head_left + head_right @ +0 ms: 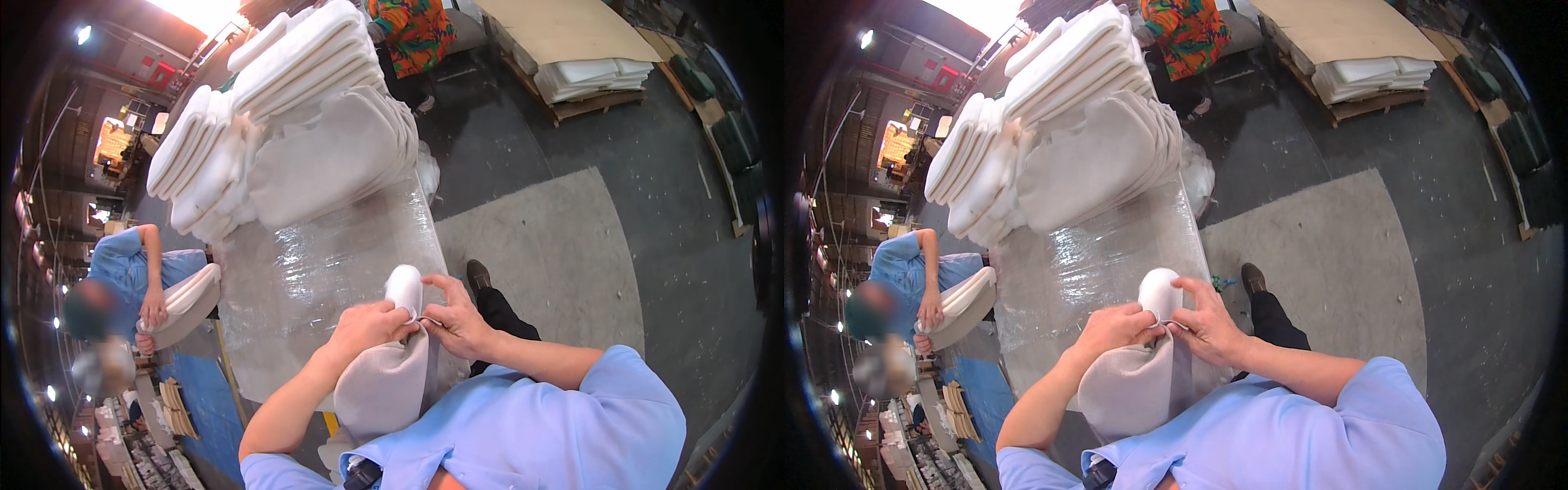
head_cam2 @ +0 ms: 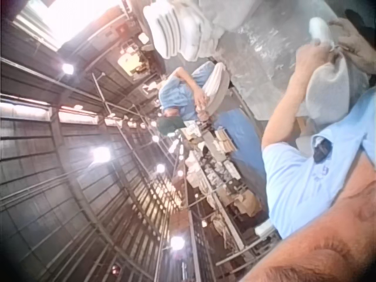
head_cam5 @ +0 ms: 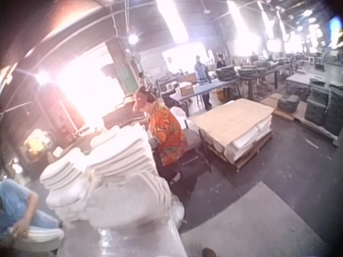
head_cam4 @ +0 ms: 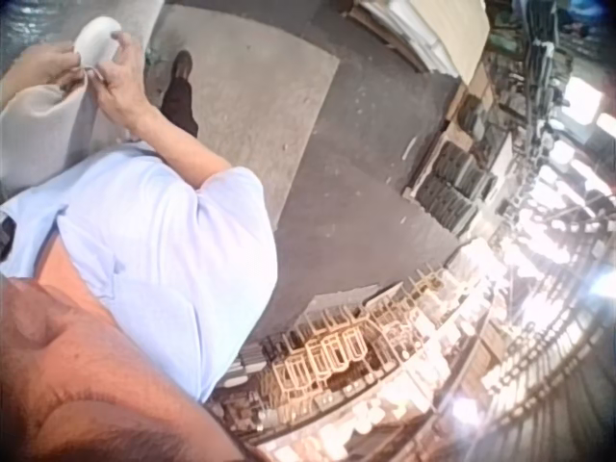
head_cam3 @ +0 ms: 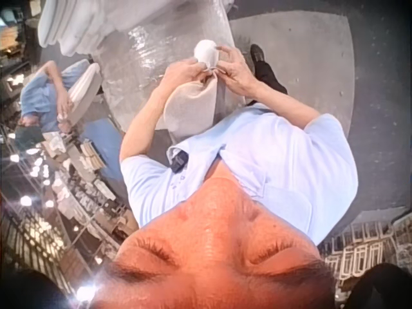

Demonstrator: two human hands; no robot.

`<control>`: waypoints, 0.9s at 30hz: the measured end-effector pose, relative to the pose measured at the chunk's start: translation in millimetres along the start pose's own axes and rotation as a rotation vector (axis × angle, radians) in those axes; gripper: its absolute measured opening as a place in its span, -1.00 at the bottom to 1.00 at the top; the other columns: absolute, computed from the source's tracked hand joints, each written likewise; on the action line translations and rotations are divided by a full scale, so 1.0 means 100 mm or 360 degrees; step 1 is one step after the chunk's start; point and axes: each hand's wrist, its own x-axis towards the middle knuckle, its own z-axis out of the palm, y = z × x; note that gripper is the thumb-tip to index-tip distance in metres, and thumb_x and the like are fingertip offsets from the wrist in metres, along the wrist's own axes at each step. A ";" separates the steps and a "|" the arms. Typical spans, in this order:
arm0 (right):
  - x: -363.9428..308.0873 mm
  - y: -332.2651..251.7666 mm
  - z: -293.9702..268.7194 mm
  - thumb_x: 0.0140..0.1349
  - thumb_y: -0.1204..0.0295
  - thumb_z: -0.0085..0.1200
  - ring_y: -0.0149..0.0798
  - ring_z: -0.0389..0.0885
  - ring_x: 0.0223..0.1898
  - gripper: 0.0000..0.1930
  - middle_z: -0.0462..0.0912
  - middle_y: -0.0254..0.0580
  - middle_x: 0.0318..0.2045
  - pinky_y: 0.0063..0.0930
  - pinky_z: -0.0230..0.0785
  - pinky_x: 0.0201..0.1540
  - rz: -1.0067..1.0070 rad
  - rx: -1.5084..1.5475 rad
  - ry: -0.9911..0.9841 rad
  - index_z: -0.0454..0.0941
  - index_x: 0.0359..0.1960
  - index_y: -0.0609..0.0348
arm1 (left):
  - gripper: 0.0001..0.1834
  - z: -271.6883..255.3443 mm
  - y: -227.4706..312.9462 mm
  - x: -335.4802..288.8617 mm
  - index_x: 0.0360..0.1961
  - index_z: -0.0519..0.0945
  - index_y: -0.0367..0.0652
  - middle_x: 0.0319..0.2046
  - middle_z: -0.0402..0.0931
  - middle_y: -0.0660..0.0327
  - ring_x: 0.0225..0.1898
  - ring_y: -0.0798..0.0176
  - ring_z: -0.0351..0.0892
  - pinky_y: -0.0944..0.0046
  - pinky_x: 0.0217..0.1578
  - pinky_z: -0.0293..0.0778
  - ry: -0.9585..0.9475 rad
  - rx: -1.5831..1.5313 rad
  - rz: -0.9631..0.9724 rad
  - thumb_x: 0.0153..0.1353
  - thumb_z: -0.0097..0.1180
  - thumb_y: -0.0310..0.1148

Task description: The person inserts white foam pieces into gray fabric covers at a workbench in a factory. They repeatedly pick up foam, open the cover, insert the foam, and place the finished unit on a stack.

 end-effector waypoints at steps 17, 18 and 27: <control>0.77 0.57 0.04 0.57 0.28 0.02 -0.03 0.63 0.23 -0.70 0.63 -0.03 0.23 -0.23 0.48 0.29 0.0225 0.0576 -0.0167 0.71 0.05 0.21 | -0.70 0.36 -0.56 0.61 0.11 0.76 0.02 -0.10 0.60 0.10 -0.13 0.08 0.68 0.14 -0.14 0.63 0.0816 -0.0631 0.0086 0.37 0.34 -0.30; 0.80 0.59 0.06 0.56 0.29 0.03 -0.04 0.66 0.17 -0.71 0.67 -0.04 0.17 -0.25 0.49 0.26 0.0287 0.0590 -0.0123 0.71 0.01 0.23 | -0.72 0.36 -0.56 0.66 0.07 0.78 -0.02 -0.17 0.60 0.13 -0.18 0.12 0.68 0.16 -0.18 0.61 0.0834 -0.0651 0.0049 0.36 0.35 -0.33; 0.88 0.83 0.19 0.54 0.31 0.09 -0.18 0.70 -0.08 -0.71 0.74 -0.07 -0.10 -0.38 0.50 0.04 0.0682 0.0813 0.0042 0.73 -0.14 0.32 | -0.82 0.48 -0.70 1.03 -0.18 0.82 -0.18 -0.44 0.51 0.18 -0.40 0.25 0.54 0.23 -0.39 0.43 0.0809 -0.1269 -0.0213 0.30 0.41 -0.31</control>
